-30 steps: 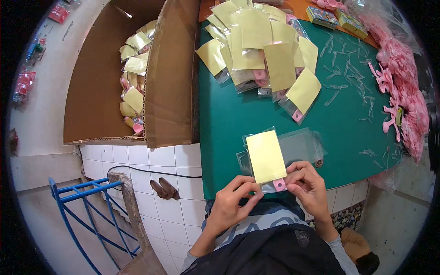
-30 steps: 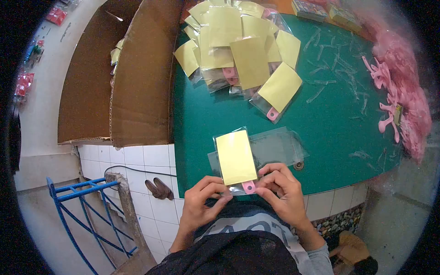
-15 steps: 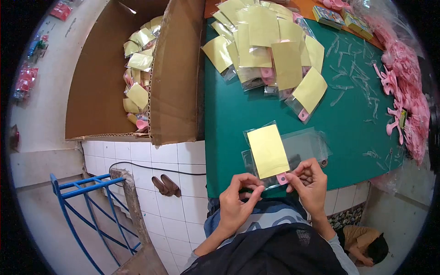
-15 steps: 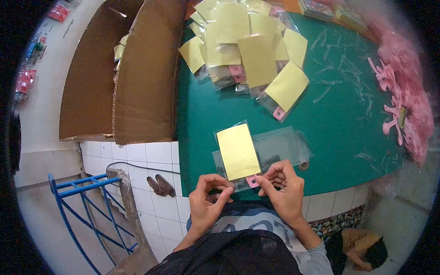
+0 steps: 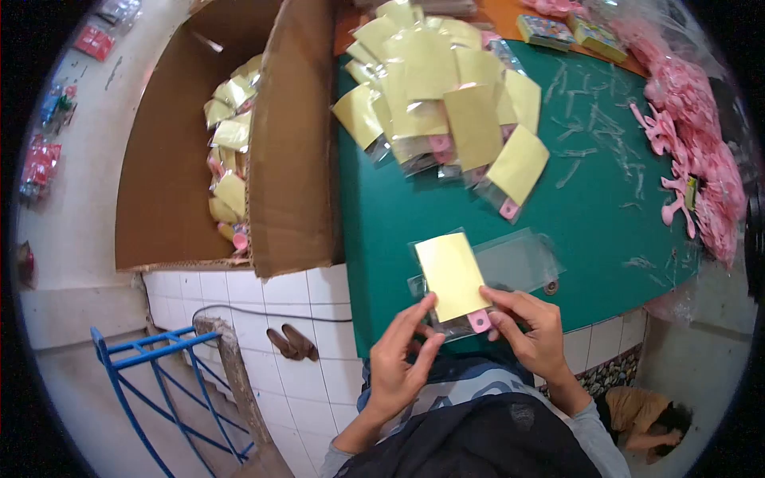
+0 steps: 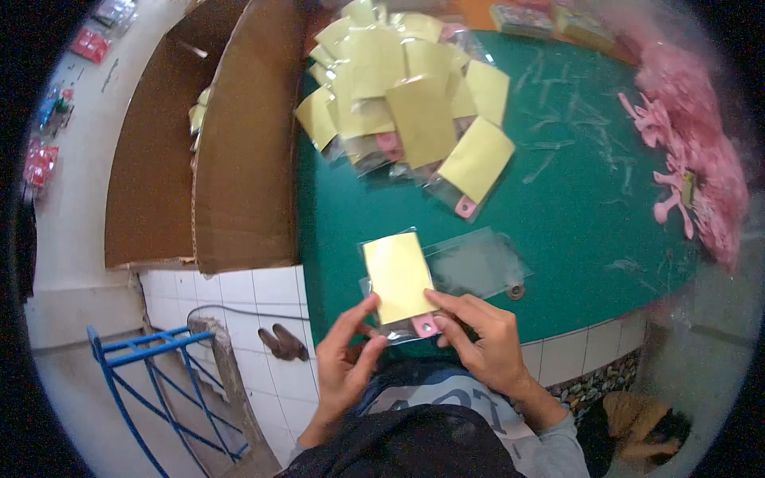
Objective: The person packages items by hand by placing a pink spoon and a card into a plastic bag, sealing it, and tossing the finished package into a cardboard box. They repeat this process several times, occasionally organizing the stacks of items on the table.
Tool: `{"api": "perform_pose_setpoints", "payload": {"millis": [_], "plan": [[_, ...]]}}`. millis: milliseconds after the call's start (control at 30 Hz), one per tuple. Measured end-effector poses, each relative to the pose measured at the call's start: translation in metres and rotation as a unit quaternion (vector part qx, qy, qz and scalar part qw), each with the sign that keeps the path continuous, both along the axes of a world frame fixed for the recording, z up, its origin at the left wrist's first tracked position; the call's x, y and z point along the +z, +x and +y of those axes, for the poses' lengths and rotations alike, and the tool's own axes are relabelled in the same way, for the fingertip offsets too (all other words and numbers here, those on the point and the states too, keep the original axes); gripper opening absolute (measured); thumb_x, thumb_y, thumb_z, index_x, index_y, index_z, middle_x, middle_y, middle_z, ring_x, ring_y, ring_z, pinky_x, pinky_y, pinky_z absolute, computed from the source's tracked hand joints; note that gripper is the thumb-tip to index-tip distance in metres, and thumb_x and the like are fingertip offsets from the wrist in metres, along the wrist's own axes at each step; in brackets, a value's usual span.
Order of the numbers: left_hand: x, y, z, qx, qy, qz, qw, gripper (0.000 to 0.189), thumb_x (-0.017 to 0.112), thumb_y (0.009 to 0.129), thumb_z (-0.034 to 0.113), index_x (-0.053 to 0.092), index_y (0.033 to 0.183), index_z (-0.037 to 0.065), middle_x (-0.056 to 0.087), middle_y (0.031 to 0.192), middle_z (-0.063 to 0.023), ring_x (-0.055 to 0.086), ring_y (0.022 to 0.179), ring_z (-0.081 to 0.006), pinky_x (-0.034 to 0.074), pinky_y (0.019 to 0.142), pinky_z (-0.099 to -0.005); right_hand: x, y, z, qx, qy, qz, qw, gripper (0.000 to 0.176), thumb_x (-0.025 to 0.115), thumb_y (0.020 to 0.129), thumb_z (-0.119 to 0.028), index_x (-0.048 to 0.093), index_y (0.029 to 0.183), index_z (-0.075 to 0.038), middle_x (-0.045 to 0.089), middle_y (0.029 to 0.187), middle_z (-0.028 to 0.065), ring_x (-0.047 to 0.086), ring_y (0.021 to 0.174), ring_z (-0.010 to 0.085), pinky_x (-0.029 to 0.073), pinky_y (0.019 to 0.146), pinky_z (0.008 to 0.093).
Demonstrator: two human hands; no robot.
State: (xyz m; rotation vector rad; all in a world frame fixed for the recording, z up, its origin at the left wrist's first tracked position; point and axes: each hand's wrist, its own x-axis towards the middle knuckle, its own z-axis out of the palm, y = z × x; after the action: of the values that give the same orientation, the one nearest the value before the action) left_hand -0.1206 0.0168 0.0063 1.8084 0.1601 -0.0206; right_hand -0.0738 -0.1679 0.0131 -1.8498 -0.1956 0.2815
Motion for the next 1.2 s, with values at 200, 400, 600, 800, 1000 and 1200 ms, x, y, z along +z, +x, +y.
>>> {"api": "perform_pose_setpoints", "payload": {"millis": [200,400,600,800,1000,1200], "plan": [[0.026,0.112,0.027,0.001,0.110,-0.180,0.977,0.046,0.061,0.080,-0.002,0.051,0.125,0.005,0.060,0.112,-0.0137,0.060,0.076,-0.0164,0.048,0.056,-0.0234,0.036,0.080,-0.041,0.051,-0.118,-0.256,0.958,0.022,0.058,0.079,0.002,0.064,0.100,-0.003,0.064,0.087,0.0113,0.062,0.076,0.0182,0.049,0.068,0.0289],[0.018,0.139,0.021,-0.001,0.299,-0.239,0.924,0.033,0.064,0.081,0.014,0.055,0.110,0.003,0.055,0.106,-0.0160,0.054,0.099,-0.0330,0.045,0.084,-0.0413,-0.007,0.265,-0.252,-0.147,-0.456,-0.316,0.819,0.019,0.056,0.083,-0.016,0.063,0.093,-0.002,0.065,0.091,0.0183,0.061,0.087,0.0335,0.047,0.075,0.0404],[-0.012,0.105,-0.042,-0.185,0.315,-0.191,0.911,0.030,0.070,0.074,0.015,0.055,0.098,0.005,0.054,0.091,-0.0126,0.055,0.087,-0.0296,0.047,0.075,-0.0380,-0.040,0.317,-0.299,-0.141,-0.648,-0.246,0.707,0.027,0.054,0.087,-0.027,0.058,0.089,0.000,0.063,0.086,0.0227,0.060,0.083,0.0387,0.046,0.073,0.0465],[-0.026,0.114,-0.040,-0.261,0.254,-0.193,0.911,0.024,0.064,0.078,0.010,0.055,0.100,0.006,0.053,0.087,-0.0084,0.053,0.082,-0.0261,0.042,0.073,-0.0374,-0.015,0.282,-0.250,-0.135,-0.618,-0.184,0.752,0.026,0.056,0.086,-0.032,0.062,0.091,-0.007,0.063,0.086,0.0134,0.058,0.088,0.0323,0.041,0.078,0.0466],[-0.029,0.113,-0.037,-0.238,0.296,-0.250,0.891,0.013,0.063,0.078,0.009,0.059,0.090,0.008,0.055,0.085,-0.0048,0.053,0.081,-0.0236,0.041,0.071,-0.0352,0.031,0.237,-0.240,-0.201,-0.610,-0.398,0.655,0.019,0.052,0.089,-0.022,0.063,0.092,-0.007,0.060,0.087,0.0090,0.056,0.087,0.0277,0.041,0.069,0.0404],[-0.024,0.111,-0.039,-0.229,0.314,-0.267,0.882,0.014,0.067,0.075,0.012,0.059,0.086,0.009,0.054,0.084,-0.0041,0.054,0.079,-0.0230,0.042,0.067,-0.0347,0.067,0.137,-0.154,-0.204,-0.329,-0.291,0.875,0.018,0.048,0.093,-0.014,0.059,0.092,0.000,0.053,0.066,0.0031,0.050,0.060,0.0083,0.037,0.055,0.0236]]}}
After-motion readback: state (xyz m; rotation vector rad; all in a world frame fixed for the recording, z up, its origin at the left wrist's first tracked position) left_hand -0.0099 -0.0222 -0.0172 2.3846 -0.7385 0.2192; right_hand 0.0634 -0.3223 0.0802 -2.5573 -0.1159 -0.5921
